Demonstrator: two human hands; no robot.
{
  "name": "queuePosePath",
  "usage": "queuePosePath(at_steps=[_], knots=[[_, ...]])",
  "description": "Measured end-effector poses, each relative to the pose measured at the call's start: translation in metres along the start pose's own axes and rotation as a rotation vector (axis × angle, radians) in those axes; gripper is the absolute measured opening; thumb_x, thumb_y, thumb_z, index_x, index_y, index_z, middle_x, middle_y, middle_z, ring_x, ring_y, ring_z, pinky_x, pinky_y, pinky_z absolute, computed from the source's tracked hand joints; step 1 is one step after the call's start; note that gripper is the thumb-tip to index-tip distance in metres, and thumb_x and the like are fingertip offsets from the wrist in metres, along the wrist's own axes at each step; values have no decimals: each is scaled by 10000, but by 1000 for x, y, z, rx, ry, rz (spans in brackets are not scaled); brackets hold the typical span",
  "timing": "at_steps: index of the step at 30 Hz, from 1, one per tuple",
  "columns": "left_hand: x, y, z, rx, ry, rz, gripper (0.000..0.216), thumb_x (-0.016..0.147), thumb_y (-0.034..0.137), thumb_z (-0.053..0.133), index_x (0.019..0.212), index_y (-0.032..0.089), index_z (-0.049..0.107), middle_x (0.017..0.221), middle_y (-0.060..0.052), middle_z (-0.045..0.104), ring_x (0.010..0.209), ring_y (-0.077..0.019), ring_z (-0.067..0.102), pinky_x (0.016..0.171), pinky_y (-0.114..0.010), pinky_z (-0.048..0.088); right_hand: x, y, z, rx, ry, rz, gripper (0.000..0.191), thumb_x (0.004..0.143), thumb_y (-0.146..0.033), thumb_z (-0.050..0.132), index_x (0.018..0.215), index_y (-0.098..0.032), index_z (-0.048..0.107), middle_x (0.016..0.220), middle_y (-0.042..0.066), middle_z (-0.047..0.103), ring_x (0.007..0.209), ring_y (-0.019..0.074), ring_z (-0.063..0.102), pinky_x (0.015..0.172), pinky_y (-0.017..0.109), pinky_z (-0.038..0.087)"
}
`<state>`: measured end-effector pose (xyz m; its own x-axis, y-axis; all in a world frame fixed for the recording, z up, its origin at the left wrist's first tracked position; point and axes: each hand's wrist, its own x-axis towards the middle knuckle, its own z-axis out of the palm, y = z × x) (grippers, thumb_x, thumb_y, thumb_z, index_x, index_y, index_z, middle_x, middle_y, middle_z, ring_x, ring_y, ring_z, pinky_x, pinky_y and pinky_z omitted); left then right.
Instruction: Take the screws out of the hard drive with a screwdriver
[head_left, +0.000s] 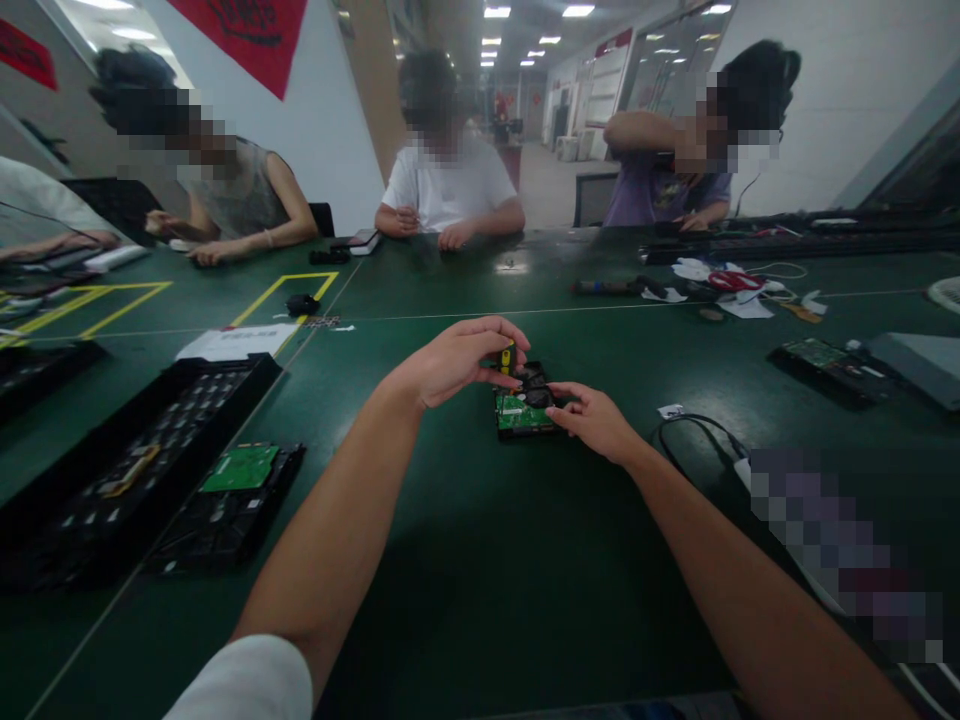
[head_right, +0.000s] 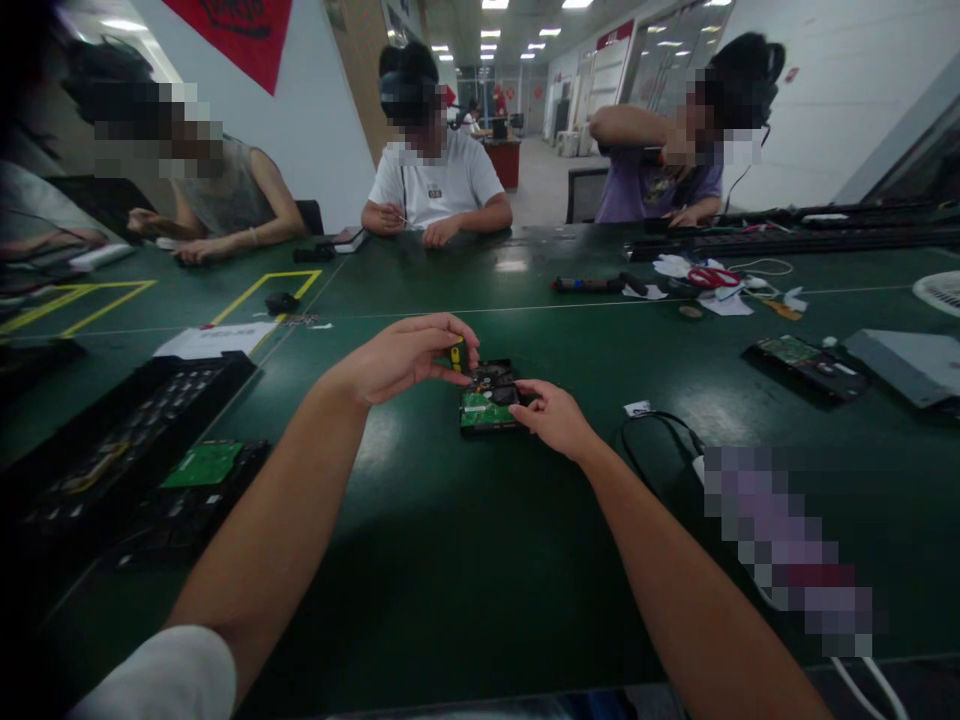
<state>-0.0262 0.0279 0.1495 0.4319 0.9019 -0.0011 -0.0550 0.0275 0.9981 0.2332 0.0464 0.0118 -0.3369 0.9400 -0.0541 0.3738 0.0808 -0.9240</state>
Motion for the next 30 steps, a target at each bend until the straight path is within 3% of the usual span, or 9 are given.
queuePosePath(at_steps=[12,17,22,25,30], knots=[[5,-9,-6,190,8,70,307,878,459,751,914,155,765,937,-70,708,798,-138,622,644,-227,500,-4,-5,1,-2,4,-1,558,899,-361,758,1407,-167,631,877,50,739,678,146,605,584,271,508],[4,-7,-10,248,-19,73,349,876,475,744,1031,166,801,1008,-90,735,828,-157,633,645,-242,504,-2,-3,1,2,5,-4,538,902,-343,757,1403,-192,633,1028,84,765,675,135,606,571,265,515],[3,-8,-8,64,-78,-11,324,847,393,788,1070,161,747,989,-100,730,906,-200,689,681,-276,579,-2,-1,0,-14,9,1,563,903,-365,755,1420,-183,624,1059,96,762,669,133,605,562,265,506],[4,-10,-6,-25,-68,-40,254,877,375,752,976,145,714,979,-124,738,893,-217,706,664,-299,605,-3,-3,0,-43,9,8,571,911,-372,741,1431,-176,614,979,83,759,653,138,602,554,265,493],[1,-5,-6,-11,-22,-53,213,865,335,730,849,123,741,955,-119,714,928,-219,679,796,-378,652,-5,-10,4,-34,26,24,560,916,-364,722,1439,-203,605,1199,127,738,669,136,629,529,257,500]])
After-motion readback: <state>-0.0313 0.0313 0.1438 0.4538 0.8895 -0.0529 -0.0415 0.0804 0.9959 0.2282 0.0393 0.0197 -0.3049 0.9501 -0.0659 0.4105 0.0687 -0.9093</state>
